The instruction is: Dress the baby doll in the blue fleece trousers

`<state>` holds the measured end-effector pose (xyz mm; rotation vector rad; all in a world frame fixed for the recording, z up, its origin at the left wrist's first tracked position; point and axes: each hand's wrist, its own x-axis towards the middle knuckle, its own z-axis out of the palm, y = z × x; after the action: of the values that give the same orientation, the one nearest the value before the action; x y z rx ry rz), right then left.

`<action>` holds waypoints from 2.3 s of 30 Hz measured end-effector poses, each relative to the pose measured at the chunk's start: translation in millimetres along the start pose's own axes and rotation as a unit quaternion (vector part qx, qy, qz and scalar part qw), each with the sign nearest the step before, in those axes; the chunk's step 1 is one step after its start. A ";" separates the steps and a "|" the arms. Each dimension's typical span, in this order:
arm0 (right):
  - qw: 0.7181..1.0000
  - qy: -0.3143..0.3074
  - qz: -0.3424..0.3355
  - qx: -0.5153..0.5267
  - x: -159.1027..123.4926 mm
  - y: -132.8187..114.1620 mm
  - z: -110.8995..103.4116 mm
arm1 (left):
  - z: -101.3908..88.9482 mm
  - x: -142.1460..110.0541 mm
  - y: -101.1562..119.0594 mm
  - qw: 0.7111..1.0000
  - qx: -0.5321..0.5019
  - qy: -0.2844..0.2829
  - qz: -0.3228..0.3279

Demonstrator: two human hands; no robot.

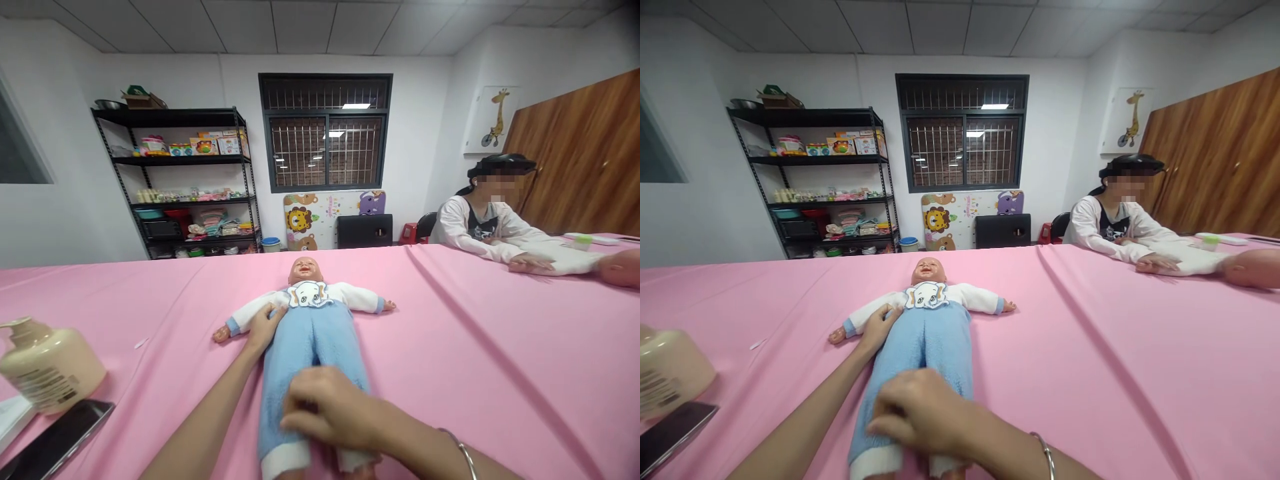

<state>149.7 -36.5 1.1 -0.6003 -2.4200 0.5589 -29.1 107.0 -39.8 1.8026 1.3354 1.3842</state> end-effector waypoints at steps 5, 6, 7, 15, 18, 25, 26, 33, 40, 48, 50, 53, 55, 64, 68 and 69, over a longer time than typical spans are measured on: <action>0.983 0.141 0.098 -0.068 6.2 50.1 -16.9 | 2.7 0.7 -8.4 0.998 -0.016 0.054 0.003; 0.978 0.171 0.112 -0.050 6.7 60.9 -19.0 | 2.8 1.1 -10.3 0.998 -0.020 0.057 0.002; 0.970 0.206 0.127 -0.031 6.9 71.2 -20.6 | 2.8 1.3 -12.1 0.998 -0.022 0.059 -0.001; 0.819 0.433 0.302 0.226 -6.0 136.0 -27.3 | 2.1 0.4 -17.1 0.997 -0.011 0.078 -0.014; 0.735 0.435 0.371 0.366 -13.2 148.4 -28.5 | 3.4 -0.4 -16.9 0.995 -0.010 0.097 -0.022; 0.741 0.409 0.355 0.396 -14.3 144.2 -27.3 | 3.8 -1.7 -12.1 0.996 -0.012 0.085 -0.021; 0.747 0.405 0.351 0.394 -13.8 143.3 -26.8 | 3.6 -2.1 -11.1 0.996 -0.013 0.084 -0.021; 0.757 0.403 0.354 0.373 -13.3 142.5 -24.5 | 2.6 -4.0 -5.9 0.995 0.000 0.095 -0.024; 0.770 0.411 0.352 0.338 -15.1 147.1 -20.9 | 2.9 -3.8 -5.7 0.995 -0.012 0.093 -0.016; 0.778 0.414 0.353 0.313 -15.0 152.9 -17.3 | 3.5 -4.0 -8.0 0.996 -0.020 0.085 -0.004; 0.776 0.418 0.352 0.313 -14.8 153.6 -16.8 | 3.2 -3.9 -7.6 0.996 -0.027 0.079 -0.008; 0.774 0.421 0.352 0.317 -14.5 153.4 -16.6 | 2.0 -3.8 -6.4 0.997 -0.035 0.067 -0.016; 0.773 0.422 0.353 0.316 -14.4 152.8 -16.6 | 1.1 -3.6 -6.1 0.997 -0.032 0.065 -0.015; 0.768 0.427 0.347 0.326 -14.6 152.1 -16.3 | 0.6 -2.8 -6.8 0.995 -0.019 0.093 -0.011; 0.770 0.430 0.341 0.325 -14.5 149.6 -17.3 | 1.8 -5.1 -2.6 0.995 -0.029 0.096 -0.008; 0.771 0.431 0.337 0.324 -14.6 148.7 -17.6 | 2.1 -5.5 -2.0 0.995 -0.032 0.097 -0.008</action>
<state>213.9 80.9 -67.8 -1.0965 -0.9925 1.0495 -28.0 103.2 -44.6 1.6461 1.3822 1.6093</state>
